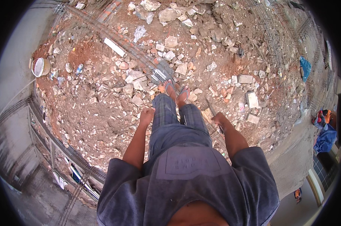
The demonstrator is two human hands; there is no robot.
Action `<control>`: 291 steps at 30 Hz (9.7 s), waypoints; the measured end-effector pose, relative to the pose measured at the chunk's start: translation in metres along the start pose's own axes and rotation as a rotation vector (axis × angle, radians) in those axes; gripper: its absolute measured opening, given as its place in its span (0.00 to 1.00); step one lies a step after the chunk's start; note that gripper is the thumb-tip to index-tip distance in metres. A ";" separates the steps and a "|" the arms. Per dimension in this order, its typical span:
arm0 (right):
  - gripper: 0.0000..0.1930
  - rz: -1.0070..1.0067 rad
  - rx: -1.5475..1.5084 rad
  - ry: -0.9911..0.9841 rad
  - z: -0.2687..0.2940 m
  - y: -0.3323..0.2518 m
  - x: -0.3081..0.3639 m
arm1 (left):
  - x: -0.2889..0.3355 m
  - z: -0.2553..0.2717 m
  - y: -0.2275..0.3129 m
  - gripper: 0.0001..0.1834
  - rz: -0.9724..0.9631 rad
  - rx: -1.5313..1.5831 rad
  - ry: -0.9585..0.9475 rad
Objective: The person lifts and positions a vertical rebar cage with assistance from another worker, then uses a metal bar to adjust and align horizontal rebar elements on the ground. The person repeatedly strikes and shifts the rebar to align it with the cage structure.
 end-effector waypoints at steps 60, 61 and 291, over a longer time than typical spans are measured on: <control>0.31 0.503 0.851 -0.184 0.167 -0.264 -0.392 | -0.374 -0.234 0.025 0.28 0.196 -0.675 0.331; 0.30 0.532 0.832 -0.167 0.156 -0.276 -0.393 | -0.374 -0.229 0.017 0.33 0.251 -0.605 0.347; 0.08 -0.245 -1.233 -0.328 -0.327 -0.281 -0.222 | -0.447 -0.082 -0.219 0.17 -0.153 -0.639 0.540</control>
Point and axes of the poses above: each hand's wrist, its own x-axis away from the middle knuckle, its own z-axis out of the back of the hand, y = z × x, the point moved 7 cm from there along -x, towards the middle knuckle, and after that the axes turned 13 degrees about -x, right-handed, at the moved point
